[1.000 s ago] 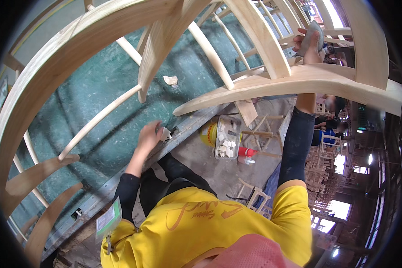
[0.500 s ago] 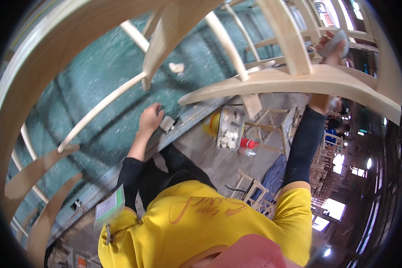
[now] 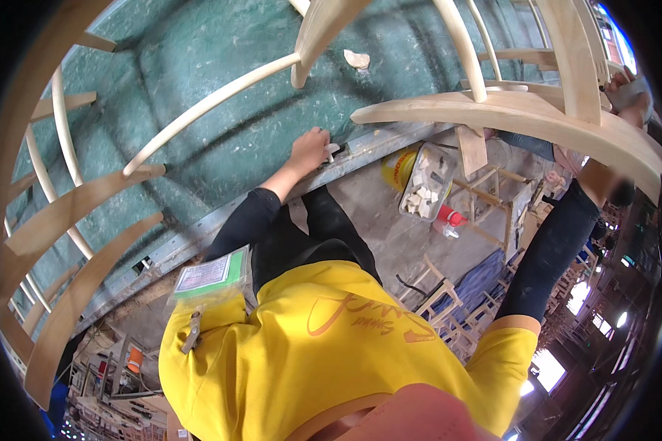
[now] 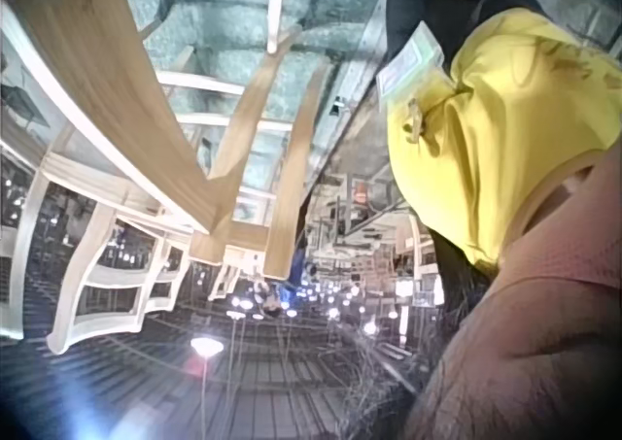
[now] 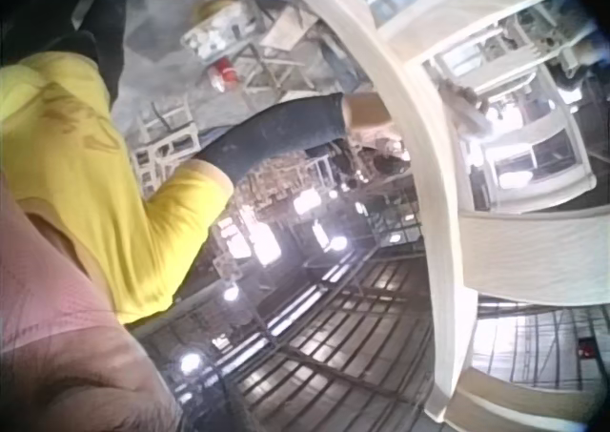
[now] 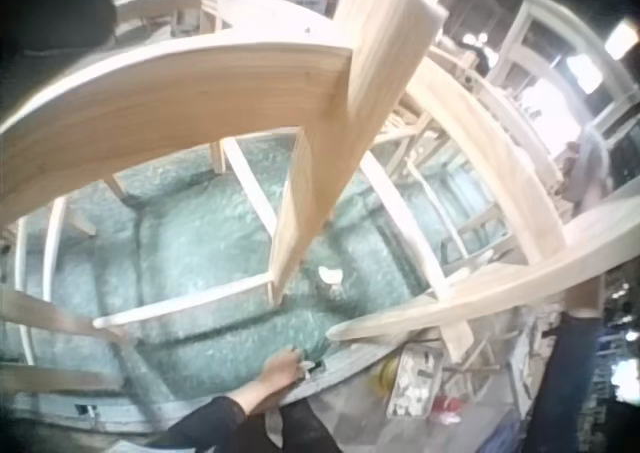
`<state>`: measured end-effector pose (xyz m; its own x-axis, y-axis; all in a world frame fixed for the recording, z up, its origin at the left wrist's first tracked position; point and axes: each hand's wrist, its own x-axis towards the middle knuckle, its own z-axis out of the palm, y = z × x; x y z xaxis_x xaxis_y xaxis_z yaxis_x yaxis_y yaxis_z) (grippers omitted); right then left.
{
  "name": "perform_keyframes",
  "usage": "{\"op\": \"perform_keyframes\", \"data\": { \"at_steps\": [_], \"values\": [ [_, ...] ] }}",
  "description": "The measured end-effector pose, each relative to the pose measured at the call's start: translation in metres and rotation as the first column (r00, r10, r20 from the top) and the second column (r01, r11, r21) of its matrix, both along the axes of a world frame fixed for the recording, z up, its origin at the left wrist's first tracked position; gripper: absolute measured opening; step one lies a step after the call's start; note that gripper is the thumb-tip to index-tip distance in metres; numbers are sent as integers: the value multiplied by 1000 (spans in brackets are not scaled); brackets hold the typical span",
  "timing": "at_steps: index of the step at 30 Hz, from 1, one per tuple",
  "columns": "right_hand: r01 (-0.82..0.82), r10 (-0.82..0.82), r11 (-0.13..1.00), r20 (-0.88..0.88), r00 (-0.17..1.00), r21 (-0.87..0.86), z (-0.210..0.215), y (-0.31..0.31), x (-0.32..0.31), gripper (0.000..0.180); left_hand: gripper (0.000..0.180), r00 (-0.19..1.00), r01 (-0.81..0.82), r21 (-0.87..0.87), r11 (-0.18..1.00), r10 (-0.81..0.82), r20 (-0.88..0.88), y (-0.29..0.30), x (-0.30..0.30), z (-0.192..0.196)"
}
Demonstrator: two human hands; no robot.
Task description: The person sands the frame of a wooden chair using a sanding block, moving along legs, rails, and curved back sections. The person repositions the chair on the workbench and continues sanding different parts of the frame.
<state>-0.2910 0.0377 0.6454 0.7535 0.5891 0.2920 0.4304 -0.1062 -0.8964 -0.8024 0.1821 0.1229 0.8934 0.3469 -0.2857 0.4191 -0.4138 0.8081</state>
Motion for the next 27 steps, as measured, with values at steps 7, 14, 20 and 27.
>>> {"op": "perform_keyframes", "data": {
  "at_steps": [7, 14, 20, 27],
  "values": [
    [-54, 54, 999, -67, 996, 0, 9, -16, 23, 94, 18, 958, -215, -25, 976, 215, 187, 51, 113, 22],
    [-231, 234, 970, -35, 972, 72, 7, 28, -39, 81, 22, 973, -218, 321, 922, 182, 138, 85, 193, -24],
    [-165, 157, 971, 59, 986, 174, -10, 25, -111, 74, 28, 937, -254, 297, 921, 158, 312, 56, 135, -23],
    [-413, 445, 875, -85, 891, 253, -9, 28, -47, 64, 29, 904, -425, 130, 896, 411, 121, 42, 57, 12]
  ]
}}
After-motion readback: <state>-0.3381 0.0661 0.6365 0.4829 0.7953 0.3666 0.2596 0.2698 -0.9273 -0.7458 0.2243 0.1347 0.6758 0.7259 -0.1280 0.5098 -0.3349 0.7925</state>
